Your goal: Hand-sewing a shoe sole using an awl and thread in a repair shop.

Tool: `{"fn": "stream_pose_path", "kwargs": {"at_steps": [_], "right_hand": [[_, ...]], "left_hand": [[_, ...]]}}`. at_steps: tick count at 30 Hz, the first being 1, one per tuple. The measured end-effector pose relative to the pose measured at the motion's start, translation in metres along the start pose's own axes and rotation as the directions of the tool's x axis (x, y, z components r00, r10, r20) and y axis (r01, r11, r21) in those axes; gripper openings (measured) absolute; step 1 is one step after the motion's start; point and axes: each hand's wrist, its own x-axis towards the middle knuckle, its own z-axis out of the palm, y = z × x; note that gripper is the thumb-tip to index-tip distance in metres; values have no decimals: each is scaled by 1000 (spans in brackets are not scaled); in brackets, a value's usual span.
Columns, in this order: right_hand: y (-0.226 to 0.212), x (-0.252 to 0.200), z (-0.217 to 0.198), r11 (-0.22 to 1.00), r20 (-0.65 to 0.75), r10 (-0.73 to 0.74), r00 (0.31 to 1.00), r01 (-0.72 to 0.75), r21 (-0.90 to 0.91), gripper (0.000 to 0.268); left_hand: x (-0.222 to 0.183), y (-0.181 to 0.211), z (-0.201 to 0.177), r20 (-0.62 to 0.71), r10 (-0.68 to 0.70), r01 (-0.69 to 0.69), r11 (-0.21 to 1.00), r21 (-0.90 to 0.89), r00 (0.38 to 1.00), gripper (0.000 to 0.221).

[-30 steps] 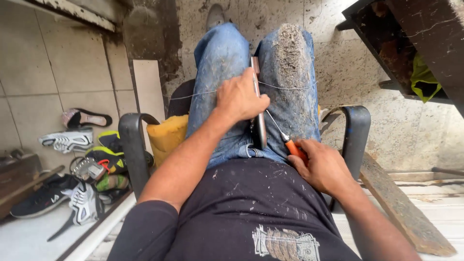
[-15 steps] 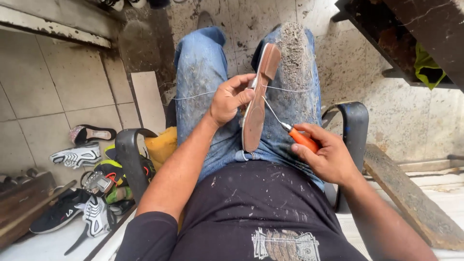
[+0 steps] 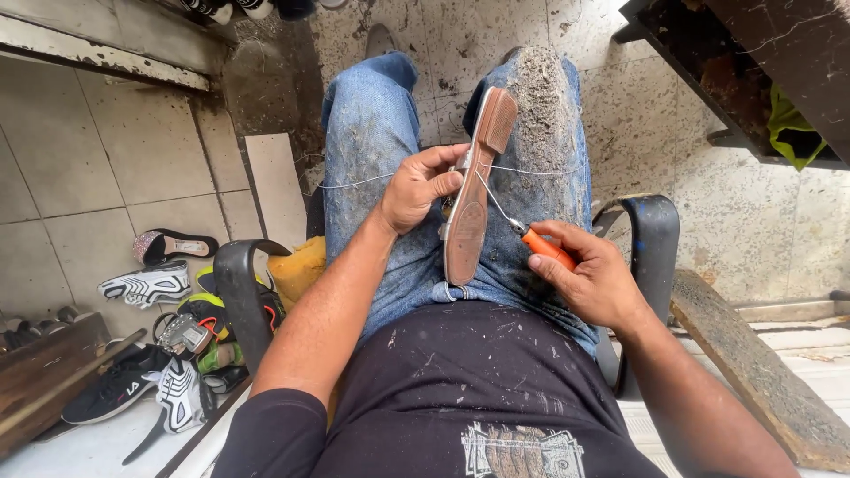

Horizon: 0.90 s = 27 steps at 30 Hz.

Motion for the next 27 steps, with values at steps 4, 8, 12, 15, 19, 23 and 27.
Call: {"fn": "stream_pose_path", "kwargs": {"at_steps": [4, 8, 12, 15, 19, 23, 27], "right_hand": [[10, 1, -3, 998, 5, -38, 999, 38, -59, 48], [9, 4, -6, 998, 24, 10, 1000, -11, 67, 42], [12, 2, -6, 990, 22, 61, 998, -64, 129, 33], [27, 1, -4, 977, 13, 84, 996, -85, 195, 33], [33, 2, -2, 970, 26, 85, 996, -89, 225, 33], [33, 3, 0, 967, 29, 86, 996, -91, 238, 33], [30, 1, 1, 956, 38, 100, 994, -106, 273, 33]], "left_hand": [[0, 2, 2, 24, 3, -2, 1000, -27, 1000, 51], [3, 2, -3, 55, -7, 9, 999, -51, 998, 62], [5, 4, -1, 74, -21, 25, 998, -51, 997, 63], [6, 10, 3, 75, -21, 25, 998, -50, 997, 61], [6, 12, 5, 68, -22, 26, 998, -62, 997, 60], [5, 10, 3, 78, -24, 30, 997, -67, 997, 60], [5, 13, 3, 91, -39, 44, 998, -52, 995, 61]]}}
